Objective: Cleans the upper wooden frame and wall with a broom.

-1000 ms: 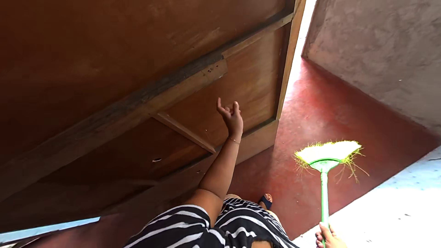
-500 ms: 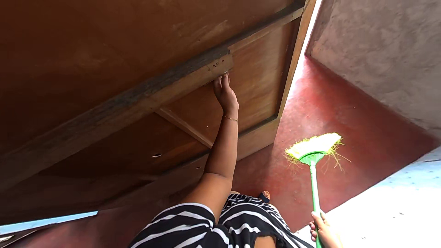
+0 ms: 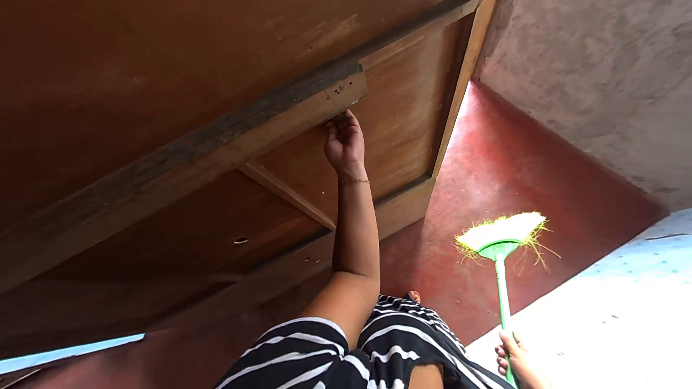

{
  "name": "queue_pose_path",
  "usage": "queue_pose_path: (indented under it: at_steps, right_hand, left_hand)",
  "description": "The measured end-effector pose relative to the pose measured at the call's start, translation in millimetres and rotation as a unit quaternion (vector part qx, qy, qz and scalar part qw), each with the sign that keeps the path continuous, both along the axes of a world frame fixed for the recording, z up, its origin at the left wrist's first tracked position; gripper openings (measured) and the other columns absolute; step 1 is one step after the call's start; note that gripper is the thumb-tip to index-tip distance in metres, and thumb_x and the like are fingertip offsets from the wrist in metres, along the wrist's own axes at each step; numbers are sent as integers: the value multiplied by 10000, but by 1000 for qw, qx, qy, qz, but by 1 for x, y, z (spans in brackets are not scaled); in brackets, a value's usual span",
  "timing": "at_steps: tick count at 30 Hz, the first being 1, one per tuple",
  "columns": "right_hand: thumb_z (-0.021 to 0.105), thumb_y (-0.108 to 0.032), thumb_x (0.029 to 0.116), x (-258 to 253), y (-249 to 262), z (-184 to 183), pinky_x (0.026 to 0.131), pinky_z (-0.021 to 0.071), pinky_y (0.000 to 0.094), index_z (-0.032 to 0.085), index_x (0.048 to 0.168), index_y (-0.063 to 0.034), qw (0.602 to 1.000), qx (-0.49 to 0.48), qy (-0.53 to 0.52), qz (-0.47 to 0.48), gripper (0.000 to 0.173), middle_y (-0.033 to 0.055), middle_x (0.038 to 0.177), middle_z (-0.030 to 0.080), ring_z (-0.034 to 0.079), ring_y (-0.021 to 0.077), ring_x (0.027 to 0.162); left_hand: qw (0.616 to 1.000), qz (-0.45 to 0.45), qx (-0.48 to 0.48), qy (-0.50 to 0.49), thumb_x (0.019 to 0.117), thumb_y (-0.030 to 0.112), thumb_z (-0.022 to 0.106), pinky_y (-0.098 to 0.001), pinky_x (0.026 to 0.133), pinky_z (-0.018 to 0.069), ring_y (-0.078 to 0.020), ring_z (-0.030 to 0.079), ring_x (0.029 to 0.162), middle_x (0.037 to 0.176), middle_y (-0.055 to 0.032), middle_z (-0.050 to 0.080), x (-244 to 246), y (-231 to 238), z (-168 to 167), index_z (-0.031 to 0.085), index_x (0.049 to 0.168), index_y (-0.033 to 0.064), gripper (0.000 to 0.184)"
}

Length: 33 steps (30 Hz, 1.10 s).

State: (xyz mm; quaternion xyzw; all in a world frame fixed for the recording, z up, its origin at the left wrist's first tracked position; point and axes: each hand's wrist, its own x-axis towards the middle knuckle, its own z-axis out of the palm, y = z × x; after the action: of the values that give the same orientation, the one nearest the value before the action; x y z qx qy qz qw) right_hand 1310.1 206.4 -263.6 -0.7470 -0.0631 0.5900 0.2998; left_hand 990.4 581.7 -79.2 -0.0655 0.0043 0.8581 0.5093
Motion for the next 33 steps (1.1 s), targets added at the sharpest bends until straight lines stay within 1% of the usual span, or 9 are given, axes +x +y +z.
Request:
queue_pose_path:
  at_steps: [5, 11, 14, 17, 20, 23, 25, 28, 33]
  right_hand:
    - [401, -185, 1125, -2, 5, -1, 370, 432, 228, 427, 1336, -50, 1000, 10, -1, 4, 252, -4, 611, 437, 450, 70, 407]
    - [417, -173, 1120, -8, 6, -9, 366, 418, 232, 423, 1380, -58, 1000, 16, 14, 9, 284, -2, 614, 434, 441, 73, 408]
    - [427, -184, 1119, -10, 5, -13, 359, 417, 233, 440, 1348, -67, 1000, 7, 19, 13, 257, -2, 606, 426, 435, 74, 399]
    - [418, -170, 1119, -11, 4, -17, 364, 424, 244, 447, 1340, -57, 1000, 8, 28, 7, 249, 5, 612, 428, 443, 84, 409]
    - [412, -171, 1122, -10, 1, -21, 370, 424, 239, 429, 1363, -47, 999, -2, 35, -4, 272, 6, 622, 426, 444, 81, 414]
    - [425, -198, 1121, -9, -9, -27, 368, 433, 248, 432, 1385, -62, 999, -25, 38, -17, 297, 11, 626, 435, 457, 89, 417]
    - [419, -214, 1124, -7, -16, -34, 372, 437, 253, 433, 1368, -67, 998, -45, 43, -25, 285, 14, 619, 441, 461, 96, 414]
    - [421, -213, 1123, -4, -28, -44, 375, 438, 261, 456, 1276, -56, 996, -70, 46, -39, 222, 19, 609, 436, 454, 101, 409]
    - [433, -212, 1121, -1, -42, -59, 379, 432, 260, 456, 1287, -69, 990, -107, 62, -63, 220, 21, 636, 438, 453, 103, 423]
  left_hand:
    - [998, -39, 42, 7, 1076, 134, 293, -152, 682, 507, -61, 571, 619, 731, -4, 570, -6, -2, -29, 519, 899, 91, 290]
    - [893, -130, -182, 390, 1125, 242, 269, -159, 455, 370, -14, 387, 456, 583, 100, 397, 32, -27, -99, 460, 913, 199, 289]
    - [730, -243, -269, 579, 1126, 297, 306, -194, 420, 300, -37, 306, 434, 606, 69, 333, 63, -62, -170, 495, 1084, 166, 234]
    - [571, -298, -309, 699, 1127, 202, 323, -297, 532, 402, -136, 424, 559, 733, -41, 442, 84, -89, -230, 538, 1200, 30, 285]
    - [340, -385, -256, 819, 1100, 93, 350, -441, 1031, 488, -309, 627, 1165, 1233, -248, 636, 87, -122, -261, 569, 1262, -76, 321]
    - [69, -490, -212, 843, 1063, 137, 436, -550, 1061, 474, -375, 592, 1274, 1345, -254, 605, 95, -139, -276, 550, 1337, -31, 341]
    - [-43, -526, -213, 822, 1013, 162, 509, -590, 1033, 482, -395, 584, 1286, 1381, -256, 584, 113, -131, -266, 508, 1398, -28, 430]
    - [-65, -513, -180, 837, 1009, 191, 516, -629, 1020, 474, -414, 575, 1291, 1387, -261, 583, 158, -93, -239, 535, 1401, -22, 447]
    - [65, -375, -39, 924, 1039, 230, 532, -602, 1019, 497, -399, 603, 1256, 1340, -253, 614, 262, 36, -213, 570, 1373, -2, 408]
